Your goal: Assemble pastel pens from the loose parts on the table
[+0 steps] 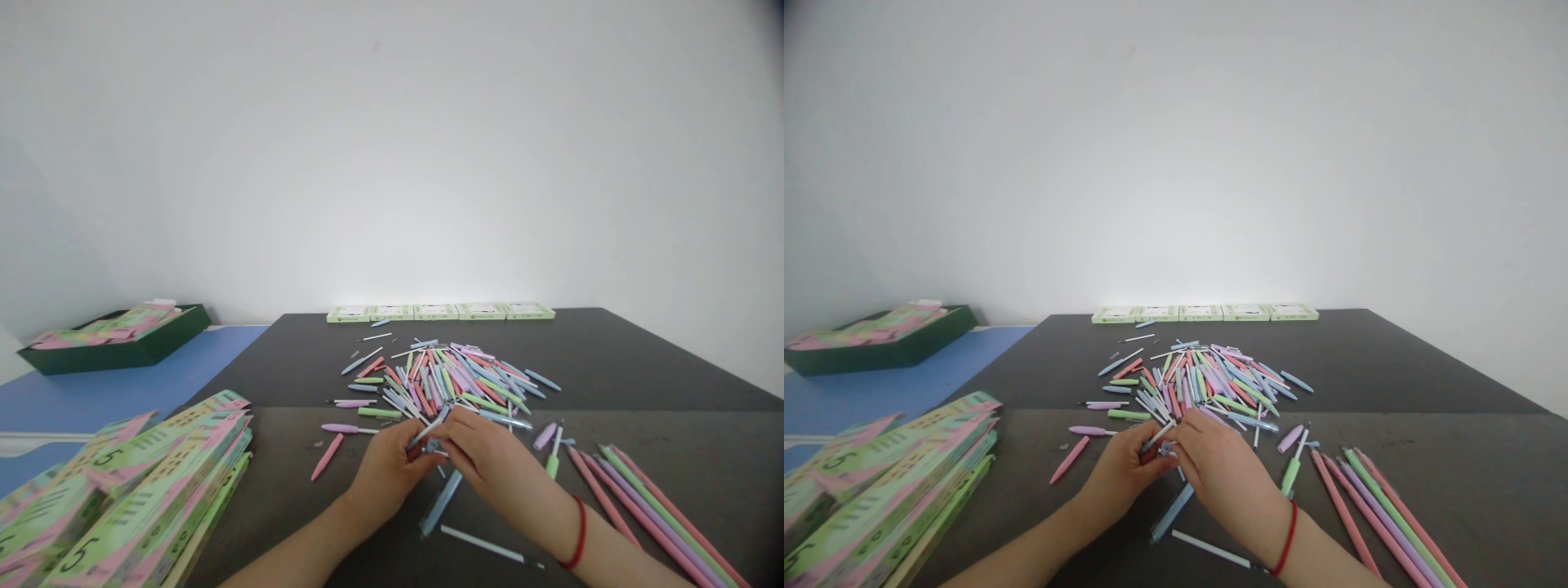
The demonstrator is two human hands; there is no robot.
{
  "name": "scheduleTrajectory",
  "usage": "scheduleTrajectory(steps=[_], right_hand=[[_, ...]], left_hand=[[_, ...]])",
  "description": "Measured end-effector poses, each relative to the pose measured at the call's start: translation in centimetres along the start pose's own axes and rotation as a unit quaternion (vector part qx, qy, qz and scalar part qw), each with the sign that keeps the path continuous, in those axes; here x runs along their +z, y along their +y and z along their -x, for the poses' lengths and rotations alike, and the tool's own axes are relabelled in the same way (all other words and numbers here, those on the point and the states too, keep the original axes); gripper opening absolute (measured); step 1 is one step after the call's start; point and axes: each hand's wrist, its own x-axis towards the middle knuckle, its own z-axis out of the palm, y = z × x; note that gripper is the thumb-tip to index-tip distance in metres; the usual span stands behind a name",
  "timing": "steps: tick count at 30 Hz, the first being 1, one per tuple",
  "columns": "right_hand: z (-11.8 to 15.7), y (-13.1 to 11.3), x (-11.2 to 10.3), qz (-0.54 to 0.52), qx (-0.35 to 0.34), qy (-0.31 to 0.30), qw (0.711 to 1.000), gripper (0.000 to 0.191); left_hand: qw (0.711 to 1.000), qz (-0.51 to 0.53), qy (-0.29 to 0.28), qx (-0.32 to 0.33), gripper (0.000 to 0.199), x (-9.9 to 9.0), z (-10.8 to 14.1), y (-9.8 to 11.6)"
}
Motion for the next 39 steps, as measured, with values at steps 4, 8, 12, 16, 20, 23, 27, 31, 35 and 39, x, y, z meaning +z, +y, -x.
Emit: scheduleTrajectory(steps=[4, 8, 12, 16, 20, 23, 27, 31, 35, 39], right_hand=[[0.1, -0.2, 0.1, -0.035, 0.012, 0.017, 0.999, 0.02], [0.0, -0.4, 0.2, -0.078, 0.026, 0.032, 0.996, 0.018], [0.0, -0.6, 0.4, -0.123, 0.032, 0.047, 0.991, 0.019], [0.1, -0.5, 0.7, -0.157, 0.045, 0.053, 0.985, 0.021], [0.0, -0.2, 0.9, -0.169, 0.04, 0.054, 0.983, 0.022], [-0.1, 0.0, 0.9, -0.141, 0.029, 0.066, 0.987, 0.022], [-0.1, -0.5, 1.0, -0.078, 0.015, 0.067, 0.995, 0.02], [-0.3, -0.8, 1.4, -0.051, -0.001, 0.057, 0.997, 0.014], [-0.5, -0.7, 1.4, -0.087, 0.001, 0.072, 0.994, 0.016], [-0.6, -0.5, 1.2, -0.215, 0.055, 0.099, 0.97, 0.019]], left_hand=[[1.0, -0.015, 0.0, -0.001, 0.015, 0.1, 0.0, -0.3], [1.0, -0.015, 0.0, 0.011, 0.018, 0.1, 0.1, -0.1], [1.0, -0.022, -0.003, 0.01, 0.019, 0.1, 0.0, -0.2], [0.999, -0.029, -0.002, 0.014, 0.02, 0.2, 0.1, -0.5], [0.999, -0.034, -0.002, 0.008, 0.02, 0.2, 0.0, -0.5], [0.999, -0.038, -0.005, 0.007, 0.02, 0.1, -0.1, -0.4], [0.999, -0.049, -0.011, 0.003, 0.012, 0.0, 0.0, -0.5], [0.998, -0.06, -0.015, 0.006, 0.006, -0.4, -0.3, -1.1], [0.997, -0.073, -0.02, -0.002, 0.012, -0.9, -0.5, -1.2], [0.997, -0.079, -0.007, -0.011, 0.018, -0.9, -0.3, -0.3]])
